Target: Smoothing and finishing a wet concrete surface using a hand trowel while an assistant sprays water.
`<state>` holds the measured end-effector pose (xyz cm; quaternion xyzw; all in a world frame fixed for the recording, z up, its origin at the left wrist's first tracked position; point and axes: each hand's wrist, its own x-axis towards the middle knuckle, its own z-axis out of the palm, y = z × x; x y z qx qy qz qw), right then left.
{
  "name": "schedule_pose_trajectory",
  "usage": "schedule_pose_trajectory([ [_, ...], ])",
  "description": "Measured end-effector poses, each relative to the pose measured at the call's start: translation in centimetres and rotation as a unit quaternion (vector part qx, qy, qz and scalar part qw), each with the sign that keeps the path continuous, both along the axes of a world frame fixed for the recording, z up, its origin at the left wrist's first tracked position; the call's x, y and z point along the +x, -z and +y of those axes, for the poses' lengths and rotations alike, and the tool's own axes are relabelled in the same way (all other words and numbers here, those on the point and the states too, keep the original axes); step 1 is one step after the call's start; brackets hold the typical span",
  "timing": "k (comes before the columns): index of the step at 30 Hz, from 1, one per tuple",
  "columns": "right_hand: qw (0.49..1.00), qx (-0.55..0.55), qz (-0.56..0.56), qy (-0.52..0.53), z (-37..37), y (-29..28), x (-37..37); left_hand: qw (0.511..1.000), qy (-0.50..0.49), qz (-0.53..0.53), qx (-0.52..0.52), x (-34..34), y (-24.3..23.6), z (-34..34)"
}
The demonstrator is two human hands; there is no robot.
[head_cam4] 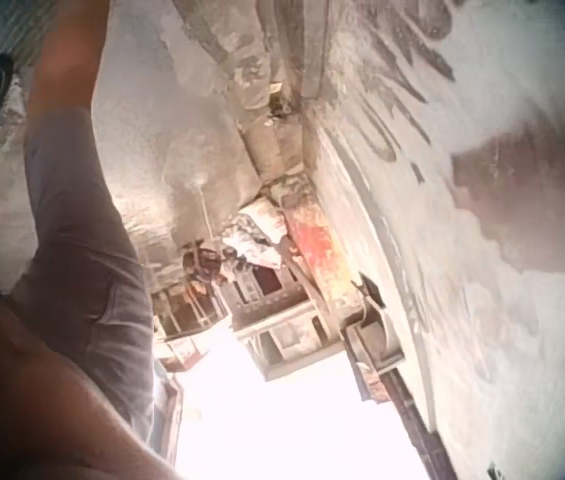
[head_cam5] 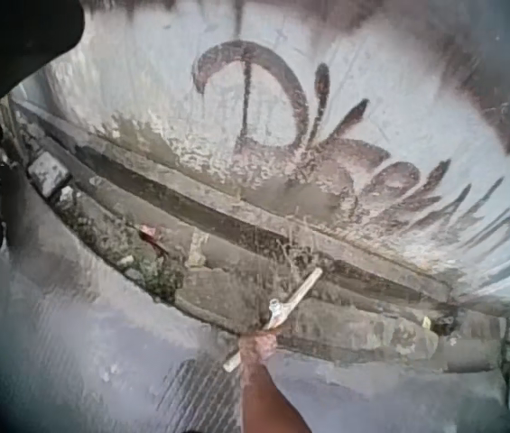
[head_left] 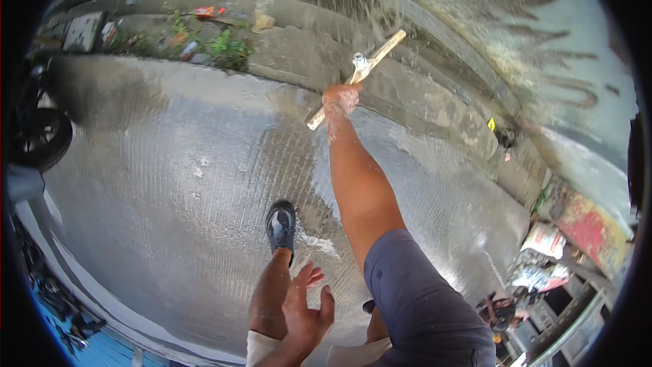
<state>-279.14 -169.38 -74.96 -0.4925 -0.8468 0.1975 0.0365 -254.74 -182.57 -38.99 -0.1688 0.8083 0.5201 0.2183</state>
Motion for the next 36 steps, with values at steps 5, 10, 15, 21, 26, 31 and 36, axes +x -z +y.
schedule_pose_trajectory([
  [5, 0.942, -0.1, 0.01, -0.319, -6.0, -8.3, 4.0, 0.99, -0.142, -0.005, 0.009, 0.8, -0.1, 0.1],
  [10, 0.679, -0.174, -0.139, -0.7, -12.1, -7.5, 17.4, 0.974, -0.228, 0.01, 0.003, 0.5, -0.8, -4.8],
  [15, 0.544, -0.148, -0.22, -0.796, -19.4, -4.1, 13.6, 0.935, -0.343, 0.015, -0.088, 1.1, 0.2, -11.6],
  [21, 0.66, -0.024, -0.2, -0.724, -10.4, -0.3, -6.6, 0.886, -0.404, -0.083, -0.211, 2.3, -1.8, -11.2],
  [26, 0.792, -0.057, -0.13, -0.594, -6.4, -4.5, -17.0, 0.889, -0.4, -0.123, -0.185, -2.1, -5.6, -9.2],
  [31, 0.743, -0.182, -0.148, -0.627, -14.8, -10.1, -10.0, 0.913, -0.383, -0.088, -0.111, -11.7, -6.0, -10.0],
  [36, 0.626, -0.156, -0.133, -0.752, -26.2, -3.0, -1.9, 0.958, -0.283, -0.048, -0.003, -19.4, -1.3, -10.5],
])
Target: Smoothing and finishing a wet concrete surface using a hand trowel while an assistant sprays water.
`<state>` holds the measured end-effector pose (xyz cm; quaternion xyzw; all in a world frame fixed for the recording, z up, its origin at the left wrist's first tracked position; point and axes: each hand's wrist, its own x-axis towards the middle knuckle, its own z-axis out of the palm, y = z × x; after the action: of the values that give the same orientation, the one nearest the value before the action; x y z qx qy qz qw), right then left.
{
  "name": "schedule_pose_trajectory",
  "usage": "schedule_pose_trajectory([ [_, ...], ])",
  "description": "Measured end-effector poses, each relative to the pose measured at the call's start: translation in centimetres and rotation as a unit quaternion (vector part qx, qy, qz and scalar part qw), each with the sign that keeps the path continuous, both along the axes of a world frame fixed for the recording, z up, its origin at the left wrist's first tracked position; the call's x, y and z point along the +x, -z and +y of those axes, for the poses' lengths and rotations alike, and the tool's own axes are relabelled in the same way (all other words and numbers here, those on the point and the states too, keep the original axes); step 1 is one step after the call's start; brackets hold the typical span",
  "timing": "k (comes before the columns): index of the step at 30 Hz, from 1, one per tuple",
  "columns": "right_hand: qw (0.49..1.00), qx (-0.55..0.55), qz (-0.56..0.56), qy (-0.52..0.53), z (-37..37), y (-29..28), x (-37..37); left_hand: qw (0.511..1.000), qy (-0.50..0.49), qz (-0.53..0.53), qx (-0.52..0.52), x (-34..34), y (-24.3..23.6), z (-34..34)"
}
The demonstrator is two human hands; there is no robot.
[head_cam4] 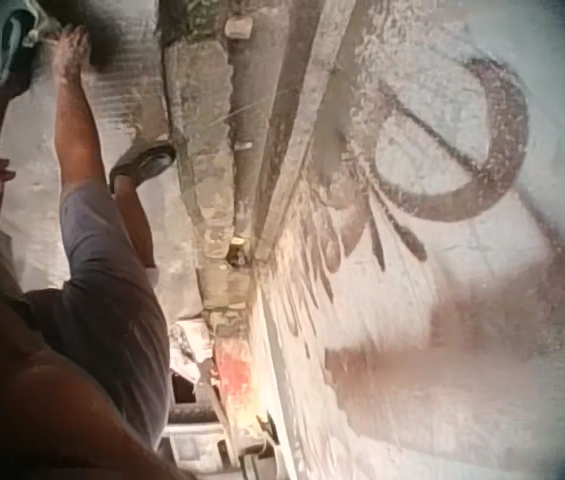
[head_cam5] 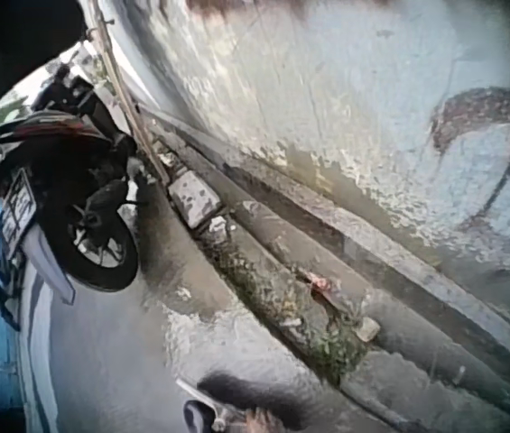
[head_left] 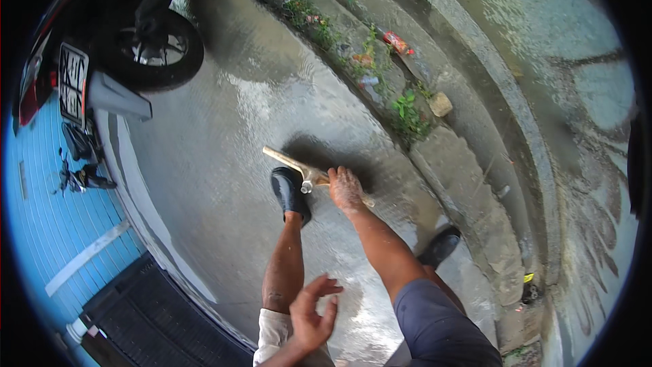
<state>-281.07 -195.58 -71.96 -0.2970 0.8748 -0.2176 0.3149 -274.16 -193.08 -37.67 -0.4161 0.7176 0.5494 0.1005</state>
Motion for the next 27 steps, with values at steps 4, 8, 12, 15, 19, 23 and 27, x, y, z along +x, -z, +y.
schedule_pose_trajectory([
  [4, 0.999, 0.046, 0.013, -0.025, -6.5, 2.8, -6.9, 0.995, 0.1, -0.017, 0.006, -3.3, 1.9, -6.4],
  [8, 0.975, 0.089, -0.052, 0.194, -7.2, 1.2, -21.5, 0.991, 0.13, -0.009, -0.008, -3.1, 1.3, -14.4],
  [12, 0.94, 0.123, 0.155, 0.277, -8.7, -1.2, -28.8, 0.995, 0.079, -0.055, 0.021, -1.6, 1.6, -19.0],
  [15, 0.973, 0.044, 0.029, 0.227, -14.9, -2.3, -22.5, 0.993, 0.042, -0.073, 0.08, -2.8, 1.3, -21.3],
  [19, 0.998, -0.035, -0.024, -0.045, -26.3, -1.6, -7.5, 0.997, 0.027, -0.035, 0.063, -4.1, 0.6, -22.9],
  [23, 0.995, 0.034, 0.063, -0.065, -33.5, 3.6, -10.0, 0.992, 0.002, -0.067, 0.103, -5.8, 0.6, -25.7],
  [27, 0.992, 0.065, -0.058, 0.087, -35.7, 3.3, -24.3, 0.995, -0.047, -0.059, 0.057, -5.1, 0.3, -27.6],
])
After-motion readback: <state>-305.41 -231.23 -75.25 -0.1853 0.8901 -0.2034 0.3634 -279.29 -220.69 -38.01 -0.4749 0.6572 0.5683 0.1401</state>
